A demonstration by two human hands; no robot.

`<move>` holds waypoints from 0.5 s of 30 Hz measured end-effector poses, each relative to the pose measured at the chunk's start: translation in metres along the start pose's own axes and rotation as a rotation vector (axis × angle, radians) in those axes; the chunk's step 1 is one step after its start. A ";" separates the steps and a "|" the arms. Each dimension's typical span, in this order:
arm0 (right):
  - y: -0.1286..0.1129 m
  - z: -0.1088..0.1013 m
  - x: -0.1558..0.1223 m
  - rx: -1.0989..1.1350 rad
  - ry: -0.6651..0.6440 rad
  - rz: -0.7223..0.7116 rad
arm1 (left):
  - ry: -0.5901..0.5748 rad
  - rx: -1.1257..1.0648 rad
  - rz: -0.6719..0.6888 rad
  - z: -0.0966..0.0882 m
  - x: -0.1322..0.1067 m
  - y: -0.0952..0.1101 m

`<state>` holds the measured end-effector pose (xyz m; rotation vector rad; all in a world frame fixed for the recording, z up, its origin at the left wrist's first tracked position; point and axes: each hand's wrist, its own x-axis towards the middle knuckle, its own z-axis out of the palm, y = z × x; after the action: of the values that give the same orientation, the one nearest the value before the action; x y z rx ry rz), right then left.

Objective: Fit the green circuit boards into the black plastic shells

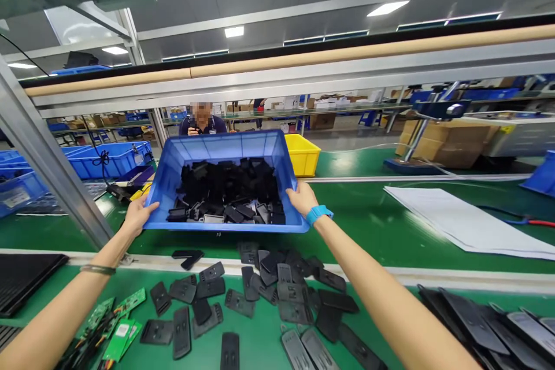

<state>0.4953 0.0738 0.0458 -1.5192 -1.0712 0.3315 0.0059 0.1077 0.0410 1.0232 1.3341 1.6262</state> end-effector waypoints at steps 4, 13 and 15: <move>-0.003 0.012 -0.004 -0.044 0.039 -0.080 | -0.035 0.000 -0.063 0.023 0.012 -0.004; 0.020 0.024 -0.011 -0.026 0.129 0.000 | 0.084 -0.025 -0.216 0.039 0.014 -0.042; 0.025 0.024 -0.010 -0.006 0.107 0.067 | 0.116 -0.031 -0.246 0.035 0.011 -0.050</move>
<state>0.4834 0.0846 0.0136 -1.5627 -0.9398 0.2899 0.0377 0.1374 -0.0024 0.7235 1.4450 1.5335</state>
